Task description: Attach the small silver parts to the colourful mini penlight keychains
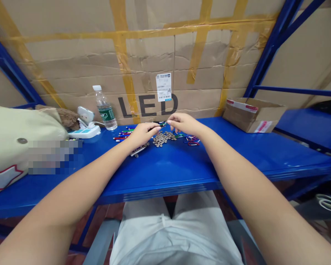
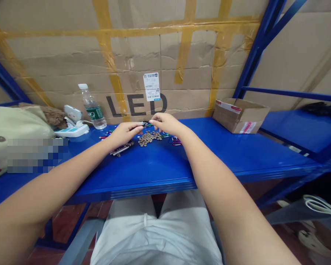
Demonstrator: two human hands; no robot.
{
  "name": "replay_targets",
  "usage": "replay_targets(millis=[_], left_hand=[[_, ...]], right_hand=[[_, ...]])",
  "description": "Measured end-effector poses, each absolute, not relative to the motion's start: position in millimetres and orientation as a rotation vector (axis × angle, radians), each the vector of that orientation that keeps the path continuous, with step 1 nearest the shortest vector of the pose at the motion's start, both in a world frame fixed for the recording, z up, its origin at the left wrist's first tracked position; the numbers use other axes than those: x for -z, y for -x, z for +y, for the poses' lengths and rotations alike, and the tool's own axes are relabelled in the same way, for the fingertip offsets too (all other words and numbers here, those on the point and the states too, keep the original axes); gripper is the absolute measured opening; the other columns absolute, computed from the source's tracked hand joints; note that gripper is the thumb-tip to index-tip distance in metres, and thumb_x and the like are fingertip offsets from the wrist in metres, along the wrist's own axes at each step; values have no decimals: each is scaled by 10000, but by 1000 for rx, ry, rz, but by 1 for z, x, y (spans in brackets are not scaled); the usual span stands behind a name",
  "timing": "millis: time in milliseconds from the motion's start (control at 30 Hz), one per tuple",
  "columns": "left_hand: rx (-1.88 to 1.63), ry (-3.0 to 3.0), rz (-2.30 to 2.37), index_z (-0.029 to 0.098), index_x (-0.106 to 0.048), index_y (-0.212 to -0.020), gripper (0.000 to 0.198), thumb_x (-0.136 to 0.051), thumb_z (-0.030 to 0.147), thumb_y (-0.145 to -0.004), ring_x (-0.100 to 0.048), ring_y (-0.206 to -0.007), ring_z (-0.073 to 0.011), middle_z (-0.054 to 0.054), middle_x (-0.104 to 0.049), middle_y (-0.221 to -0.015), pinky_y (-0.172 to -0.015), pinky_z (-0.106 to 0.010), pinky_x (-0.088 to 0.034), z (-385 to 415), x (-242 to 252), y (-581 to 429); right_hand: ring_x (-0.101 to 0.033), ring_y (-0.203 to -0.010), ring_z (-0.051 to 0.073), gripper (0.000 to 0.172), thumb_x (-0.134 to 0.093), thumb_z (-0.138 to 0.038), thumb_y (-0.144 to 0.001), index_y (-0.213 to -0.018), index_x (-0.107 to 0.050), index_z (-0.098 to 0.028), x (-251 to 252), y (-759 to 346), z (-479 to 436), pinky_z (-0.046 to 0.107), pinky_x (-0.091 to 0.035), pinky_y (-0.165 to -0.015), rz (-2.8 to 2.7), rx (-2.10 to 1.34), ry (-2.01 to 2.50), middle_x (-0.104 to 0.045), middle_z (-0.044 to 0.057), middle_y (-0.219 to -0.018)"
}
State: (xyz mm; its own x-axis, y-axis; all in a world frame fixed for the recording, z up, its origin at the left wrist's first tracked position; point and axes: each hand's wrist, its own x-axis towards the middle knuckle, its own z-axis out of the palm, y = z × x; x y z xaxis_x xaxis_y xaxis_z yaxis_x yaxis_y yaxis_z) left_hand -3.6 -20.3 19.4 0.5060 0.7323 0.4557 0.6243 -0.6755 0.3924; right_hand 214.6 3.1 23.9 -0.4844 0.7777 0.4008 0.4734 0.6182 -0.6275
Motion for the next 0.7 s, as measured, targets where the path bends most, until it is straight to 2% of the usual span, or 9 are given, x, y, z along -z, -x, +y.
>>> replay_targets(millis=[67,200,267,333,500,633,700], left_hand=[[-892,-2541,1159,179,-658,-938,346,-420,429,-905,-612,-765,-167,-34,-693,-822,-720,-291,-447,-20,-20,6],[-803,-2558,1208,189,-612,-979,303,-422,410,-897,-607,-822,-184,-41,-688,-897,-752,-309,-441,-16,-17,16],[-765,-2553,1283,181,-579,-989,278,-419,386,-893,-597,-831,-192,-50,-675,-920,-759,-321,-439,-14,-16,17],[-739,-2543,1342,174,-547,-1003,263,-405,367,-895,-587,-854,-198,-59,-656,-941,-776,-332,-438,-15,-15,15],[-791,-2547,1341,166,-506,-1048,268,-362,342,-905,-555,-951,-217,-84,-610,-1036,-848,-351,-420,-24,-17,5],[-779,-2581,1296,164,-520,-1024,261,-364,335,-902,-557,-951,-222,-84,-612,-1024,-847,-349,-418,-25,-16,3],[-777,-2593,1284,161,-524,-1030,266,-362,329,-901,-559,-964,-225,-91,-614,-1037,-854,-353,-415,-24,-15,4]], right_hand=[[-571,-600,127,178,-524,-349,-861,-837,-591,-186,-27,-230,10,251,-434,-596,-2148,-472,1046,-655,25,-725],[-594,-695,168,141,-578,-264,-808,-728,-643,-168,-27,-260,22,287,-436,-677,-2131,-47,1408,-676,60,-748],[-607,-718,184,89,-624,-238,-764,-751,-679,-169,-24,-267,26,288,-441,-673,-2209,-34,1638,-692,69,-780],[-623,-759,190,110,-638,-254,-757,-794,-706,-176,-20,-267,29,278,-450,-683,-2286,-64,1745,-706,68,-834],[-613,-927,181,275,-563,-190,-812,-1054,-694,-191,-6,-246,35,247,-439,-807,-2454,37,1526,-687,67,-1015],[-593,-979,200,327,-523,-144,-817,-1066,-695,-267,3,-237,42,269,-426,-827,-2575,130,1493,-639,69,-1116],[-587,-989,220,319,-521,-180,-827,-1079,-684,-286,4,-237,43,291,-429,-806,-2576,175,1544,-626,74,-1131]])
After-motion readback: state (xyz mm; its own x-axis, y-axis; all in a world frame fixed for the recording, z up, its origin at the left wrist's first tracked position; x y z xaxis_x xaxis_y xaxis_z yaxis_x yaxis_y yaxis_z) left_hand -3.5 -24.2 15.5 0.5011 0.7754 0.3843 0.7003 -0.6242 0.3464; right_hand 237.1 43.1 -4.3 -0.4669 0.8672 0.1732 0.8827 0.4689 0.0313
